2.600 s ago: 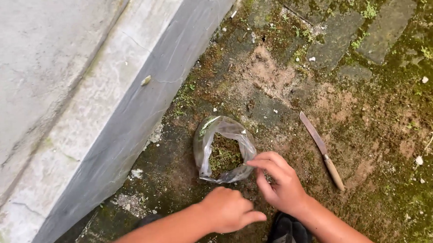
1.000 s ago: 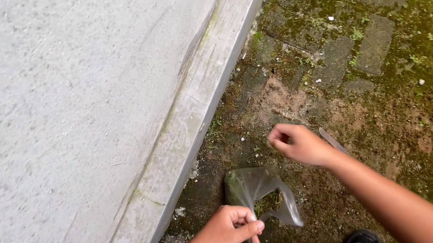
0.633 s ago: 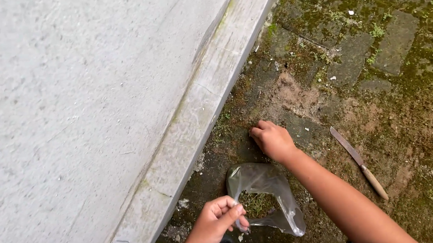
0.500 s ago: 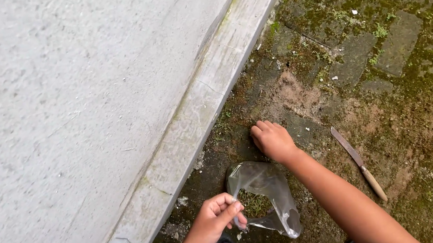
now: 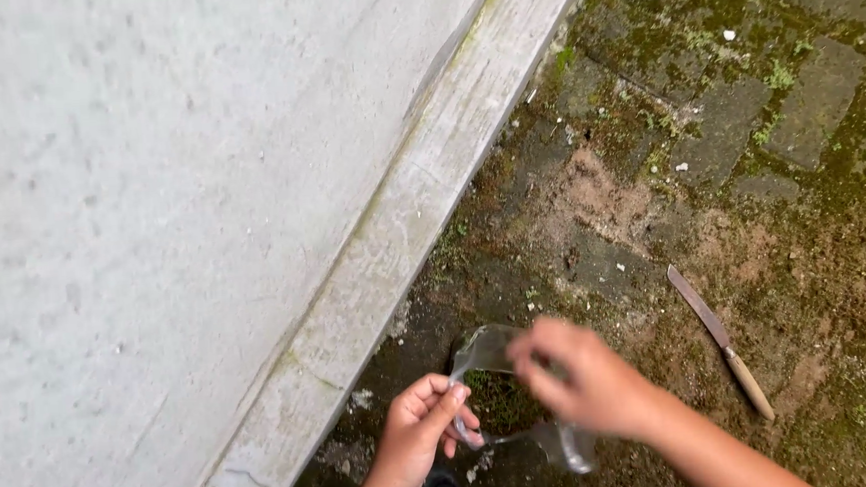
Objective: Scraping moss from the surface and joints of stone pavement using a knife and collecting it into a plastic bag.
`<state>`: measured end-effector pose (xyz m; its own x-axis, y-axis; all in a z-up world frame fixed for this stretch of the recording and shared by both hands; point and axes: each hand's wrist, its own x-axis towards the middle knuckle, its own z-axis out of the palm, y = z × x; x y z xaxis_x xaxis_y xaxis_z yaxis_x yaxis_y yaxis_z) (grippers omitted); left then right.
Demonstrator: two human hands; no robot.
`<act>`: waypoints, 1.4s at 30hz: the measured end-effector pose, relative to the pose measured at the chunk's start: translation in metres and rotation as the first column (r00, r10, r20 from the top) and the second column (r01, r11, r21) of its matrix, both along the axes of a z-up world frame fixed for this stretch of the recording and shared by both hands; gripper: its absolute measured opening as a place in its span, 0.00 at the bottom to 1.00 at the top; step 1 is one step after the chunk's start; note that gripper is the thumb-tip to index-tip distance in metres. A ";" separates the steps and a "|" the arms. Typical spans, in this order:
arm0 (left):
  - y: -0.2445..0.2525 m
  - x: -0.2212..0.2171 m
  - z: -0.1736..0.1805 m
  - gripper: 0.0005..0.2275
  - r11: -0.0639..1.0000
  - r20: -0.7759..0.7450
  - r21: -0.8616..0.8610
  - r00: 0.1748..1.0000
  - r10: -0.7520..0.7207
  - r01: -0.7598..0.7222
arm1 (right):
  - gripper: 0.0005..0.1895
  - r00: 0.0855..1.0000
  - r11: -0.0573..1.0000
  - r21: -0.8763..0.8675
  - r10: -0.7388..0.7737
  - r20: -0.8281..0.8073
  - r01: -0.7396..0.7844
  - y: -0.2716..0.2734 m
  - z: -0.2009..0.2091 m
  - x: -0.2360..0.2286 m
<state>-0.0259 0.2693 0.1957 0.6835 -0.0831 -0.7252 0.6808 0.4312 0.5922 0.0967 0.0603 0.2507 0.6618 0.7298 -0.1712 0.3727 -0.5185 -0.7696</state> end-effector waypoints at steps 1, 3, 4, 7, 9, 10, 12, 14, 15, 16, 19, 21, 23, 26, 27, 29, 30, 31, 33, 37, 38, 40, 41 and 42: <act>-0.001 0.000 0.002 0.06 1.000 -0.006 0.016 1.000 -0.015 0.015 | 0.05 0.981 0.970 0.143 -0.195 -0.017 0.195 0.003 -0.009 0.008; -0.003 -0.004 0.006 0.06 0.999 -0.008 0.009 0.999 -0.038 0.038 | 0.06 0.938 0.939 0.037 -0.339 -0.068 0.342 0.020 -0.027 0.025; -0.004 -0.004 0.008 0.06 0.998 0.001 0.001 0.998 -0.066 0.066 | 0.11 0.870 0.875 -0.073 -0.484 -0.092 0.479 0.030 -0.035 0.037; -0.008 -0.008 -0.001 0.06 0.999 0.029 -0.009 0.999 -0.044 0.044 | 0.18 0.931 0.927 -0.101 -0.364 0.006 0.362 0.059 -0.077 0.054; -0.009 -0.008 0.004 0.06 0.999 0.010 -0.005 0.999 -0.043 0.043 | 0.26 0.940 0.914 -0.224 -0.340 0.031 0.338 0.078 -0.084 0.057; -0.008 -0.007 0.006 0.06 0.999 -0.010 -0.001 0.999 -0.047 0.047 | 0.35 0.947 0.884 -0.344 -0.317 0.053 0.316 0.089 -0.088 0.058; -0.006 -0.010 0.007 0.06 0.999 -0.023 0.006 0.999 -0.038 0.039 | 0.37 0.957 0.898 -0.332 -0.282 0.069 0.289 0.092 -0.102 0.052; -0.004 -0.013 0.007 0.07 1.000 -0.031 0.013 0.999 -0.026 0.026 | 0.38 0.966 0.912 -0.319 -0.243 0.091 0.259 0.095 -0.109 0.048; -0.004 -0.013 0.006 0.06 1.000 -0.049 0.008 0.998 -0.026 0.027 | 0.28 0.947 0.918 -0.233 -0.312 0.073 0.321 0.096 -0.108 0.047; -0.003 -0.014 0.006 0.06 1.000 -0.067 0.002 0.997 -0.027 0.027 | 0.19 0.924 0.912 -0.148 -0.379 0.048 0.382 0.097 -0.108 0.047; -0.005 -0.016 0.006 0.06 0.999 -0.059 -0.002 0.997 -0.040 0.040 | 0.34 0.905 0.892 -0.163 -0.402 0.140 0.422 0.104 -0.124 0.051; -0.007 -0.015 0.002 0.06 0.999 -0.058 -0.009 0.998 -0.031 0.031 | 0.34 0.904 0.886 -0.192 -0.393 0.171 0.422 0.109 -0.130 0.046; -0.009 -0.012 0.002 0.06 0.999 -0.052 -0.020 0.998 -0.029 0.028 | 0.34 0.898 0.876 -0.222 -0.387 0.208 0.429 0.109 -0.135 0.041; -0.010 -0.008 0.003 0.06 0.998 -0.043 -0.024 0.998 -0.051 0.050 | 0.23 0.884 0.889 -0.099 -0.422 0.201 0.447 0.104 -0.138 0.038; -0.010 -0.009 0.002 0.06 0.998 -0.032 -0.024 0.998 -0.051 0.050 | 0.25 0.873 0.876 -0.073 -0.463 0.156 0.478 0.103 -0.136 0.039; -0.011 -0.011 -0.002 0.06 0.998 -0.028 -0.027 0.998 -0.049 0.048 | 0.28 0.860 0.861 -0.053 -0.499 0.106 0.506 0.101 -0.138 0.039; -0.011 -0.013 -0.004 0.06 0.999 -0.031 -0.031 0.999 -0.034 0.033 | 0.30 0.873 0.877 -0.066 -0.462 0.155 0.476 0.101 -0.141 0.038; -0.011 -0.013 -0.007 0.06 0.999 -0.029 -0.033 0.999 -0.022 0.021 | 0.33 0.881 0.891 -0.076 -0.424 0.208 0.447 0.101 -0.143 0.040; -0.011 -0.014 -0.007 0.07 0.999 -0.021 -0.030 0.999 -0.026 0.026 | 0.27 0.826 0.834 0.002 -0.547 0.139 0.552 0.098 -0.131 0.044; -0.008 -0.013 -0.004 0.10 0.992 0.033 0.105 0.997 -0.076 0.072 | 0.14 0.602 0.625 0.193 -0.780 0.169 0.756 0.054 -0.121 0.055; -0.005 -0.008 0.001 0.10 0.991 0.034 0.103 0.995 -0.090 0.086 | 0.14 0.591 0.615 0.193 -0.788 0.172 0.765 0.034 -0.102 0.054; 0.002 0.001 0.013 0.18 0.911 0.011 0.380 0.984 -0.179 0.162 | 0.11 0.448 0.463 0.071 -0.880 0.158 0.884 -0.009 -0.062 0.044; 0.004 0.003 0.006 0.18 0.910 0.011 0.374 0.980 -0.200 0.181 | 0.11 0.429 0.444 0.067 -0.888 0.164 0.894 -0.054 -0.083 0.035; 0.005 0.005 -0.002 0.17 0.902 0.123 0.427 0.984 -0.132 0.068 | 0.11 0.359 0.423 0.100 -0.854 0.376 0.900 -0.099 -0.103 0.025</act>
